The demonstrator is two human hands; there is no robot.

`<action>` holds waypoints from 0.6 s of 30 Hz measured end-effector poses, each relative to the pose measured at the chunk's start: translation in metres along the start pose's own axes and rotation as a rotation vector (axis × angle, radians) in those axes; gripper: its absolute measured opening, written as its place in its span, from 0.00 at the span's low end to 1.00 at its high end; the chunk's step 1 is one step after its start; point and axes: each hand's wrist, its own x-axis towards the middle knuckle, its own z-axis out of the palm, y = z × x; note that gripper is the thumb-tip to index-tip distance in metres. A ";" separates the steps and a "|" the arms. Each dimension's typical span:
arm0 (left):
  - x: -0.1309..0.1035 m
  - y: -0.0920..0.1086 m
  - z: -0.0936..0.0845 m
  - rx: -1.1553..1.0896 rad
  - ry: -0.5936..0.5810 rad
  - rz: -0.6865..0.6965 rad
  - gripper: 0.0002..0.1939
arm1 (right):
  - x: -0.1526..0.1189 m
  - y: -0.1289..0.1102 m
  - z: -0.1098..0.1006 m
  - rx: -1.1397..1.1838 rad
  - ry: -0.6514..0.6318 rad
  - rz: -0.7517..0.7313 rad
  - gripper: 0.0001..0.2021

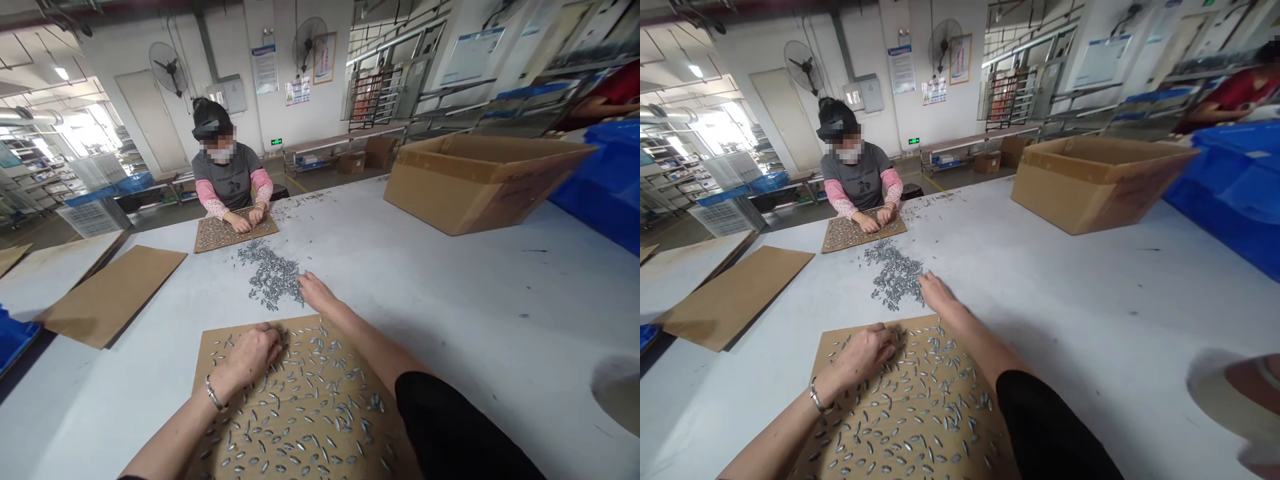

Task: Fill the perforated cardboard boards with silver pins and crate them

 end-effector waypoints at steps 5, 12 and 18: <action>0.004 -0.006 -0.004 -0.016 0.034 0.007 0.09 | -0.012 0.005 -0.020 0.042 0.048 0.009 0.17; 0.032 0.009 0.004 -0.068 0.037 0.062 0.11 | -0.134 0.028 -0.030 -0.018 -0.084 0.079 0.11; 0.055 0.023 0.017 -0.023 0.014 0.083 0.12 | -0.213 0.041 0.002 -0.073 -0.147 0.255 0.06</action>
